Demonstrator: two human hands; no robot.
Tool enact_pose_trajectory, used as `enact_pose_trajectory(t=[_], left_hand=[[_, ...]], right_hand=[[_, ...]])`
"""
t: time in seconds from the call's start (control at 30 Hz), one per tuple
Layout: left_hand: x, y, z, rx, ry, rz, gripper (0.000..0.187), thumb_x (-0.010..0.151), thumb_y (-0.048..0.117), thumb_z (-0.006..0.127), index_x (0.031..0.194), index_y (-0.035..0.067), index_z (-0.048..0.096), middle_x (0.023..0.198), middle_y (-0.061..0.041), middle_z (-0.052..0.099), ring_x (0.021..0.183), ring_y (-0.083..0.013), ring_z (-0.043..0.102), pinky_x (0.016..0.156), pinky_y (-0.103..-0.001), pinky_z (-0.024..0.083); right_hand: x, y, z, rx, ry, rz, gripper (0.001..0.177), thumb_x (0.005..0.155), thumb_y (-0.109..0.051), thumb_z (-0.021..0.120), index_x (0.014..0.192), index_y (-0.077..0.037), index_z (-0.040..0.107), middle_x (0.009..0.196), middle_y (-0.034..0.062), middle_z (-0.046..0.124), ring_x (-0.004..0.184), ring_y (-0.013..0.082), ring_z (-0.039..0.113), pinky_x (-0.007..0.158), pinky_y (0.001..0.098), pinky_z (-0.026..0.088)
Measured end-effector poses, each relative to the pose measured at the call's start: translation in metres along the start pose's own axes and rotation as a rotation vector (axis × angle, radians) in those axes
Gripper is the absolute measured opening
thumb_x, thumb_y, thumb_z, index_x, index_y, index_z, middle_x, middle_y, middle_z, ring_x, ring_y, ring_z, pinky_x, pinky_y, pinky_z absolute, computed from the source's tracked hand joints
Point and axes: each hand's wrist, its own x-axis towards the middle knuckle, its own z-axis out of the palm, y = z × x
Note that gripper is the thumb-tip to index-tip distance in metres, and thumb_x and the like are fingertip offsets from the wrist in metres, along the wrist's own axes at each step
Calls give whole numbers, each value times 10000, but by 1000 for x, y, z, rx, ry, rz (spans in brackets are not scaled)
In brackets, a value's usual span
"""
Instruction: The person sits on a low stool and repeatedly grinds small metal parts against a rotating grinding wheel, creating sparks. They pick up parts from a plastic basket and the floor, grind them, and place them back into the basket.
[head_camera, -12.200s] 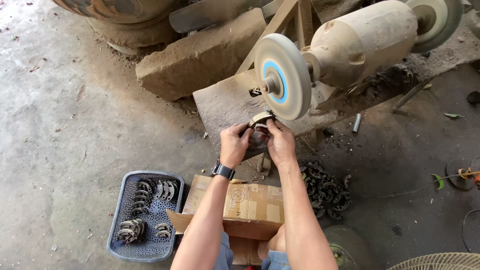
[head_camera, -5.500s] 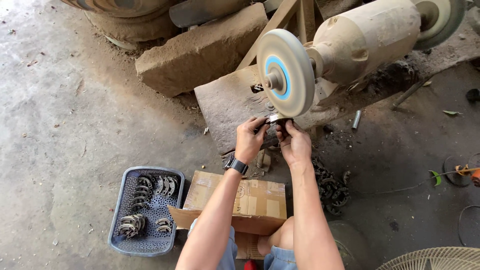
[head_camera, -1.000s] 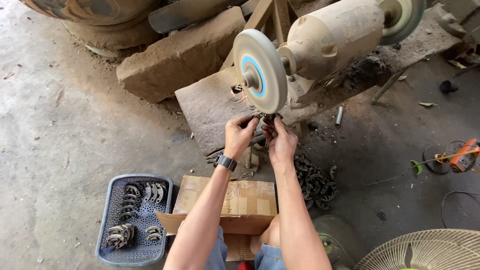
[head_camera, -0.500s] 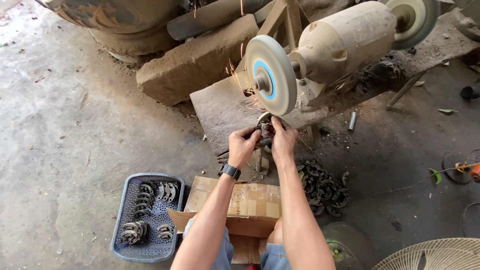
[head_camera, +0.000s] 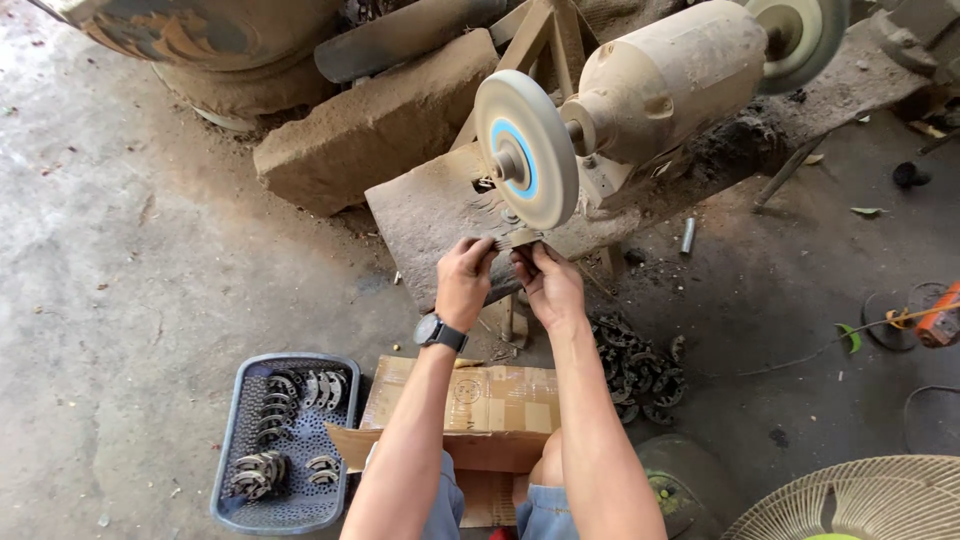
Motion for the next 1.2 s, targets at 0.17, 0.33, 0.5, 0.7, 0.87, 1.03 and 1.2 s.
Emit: enact_pose_trajectory(t=[0.17, 0.33, 0.5, 0.7, 0.87, 1.03, 1.2], left_hand=[[9, 13, 16, 89, -33, 97, 227, 935, -9, 642, 1152, 33, 694, 1025, -166, 679, 887, -356, 678, 764, -428, 545], [16, 13, 24, 119, -58, 129, 203, 929, -7, 631, 1124, 27, 677, 968, -177, 639, 878, -394, 649, 766, -469, 525], [20, 12, 24, 99, -89, 111, 233, 914, -28, 615, 1134, 29, 669, 980, -180, 643, 880, -403, 645, 768, -465, 530], [12, 3, 10, 38, -79, 66, 203, 924, -20, 639, 1120, 20, 675, 964, -184, 647, 860, -405, 646, 739, -460, 522], [5, -1, -3, 50, -40, 55, 191, 920, -10, 653, 1105, 17, 689, 972, -172, 673, 857, -395, 666, 730, -444, 527], [-4, 2, -20, 43, 5, 48, 169, 920, 3, 676, 1089, 2, 688, 1008, -174, 688, 853, -393, 678, 725, -430, 531], [-26, 16, -72, 78, -26, -22, 192, 871, 49, 733, 1058, 4, 722, 944, -165, 710, 789, -344, 703, 688, -385, 548]], right_hand=[[2, -8, -9, 181, 165, 32, 255, 1018, -135, 628, 1200, 43, 652, 1102, 140, 727, 932, 236, 722, 805, 289, 620], [12, -7, -21, 233, 195, 14, 247, 1011, -132, 625, 1193, 31, 667, 1098, 140, 726, 938, 240, 723, 804, 288, 618], [13, -6, -13, 257, 217, -4, 235, 1012, -133, 621, 1182, 20, 674, 1102, 125, 719, 952, 235, 723, 811, 293, 615], [16, 5, -4, 167, 182, -19, 226, 1001, -137, 645, 1185, -9, 677, 1089, 101, 731, 916, 211, 708, 754, 266, 592], [17, 16, -1, 108, 101, -31, 238, 1003, -144, 661, 1194, -3, 670, 1058, 98, 733, 908, 206, 704, 755, 270, 590], [7, 18, 18, 46, -8, -47, 250, 1005, -176, 660, 1182, 0, 678, 1038, 94, 741, 889, 195, 704, 728, 265, 583], [-13, 32, 42, -129, -54, 75, 228, 989, -168, 681, 1145, -2, 705, 920, 74, 728, 765, 168, 692, 643, 272, 560]])
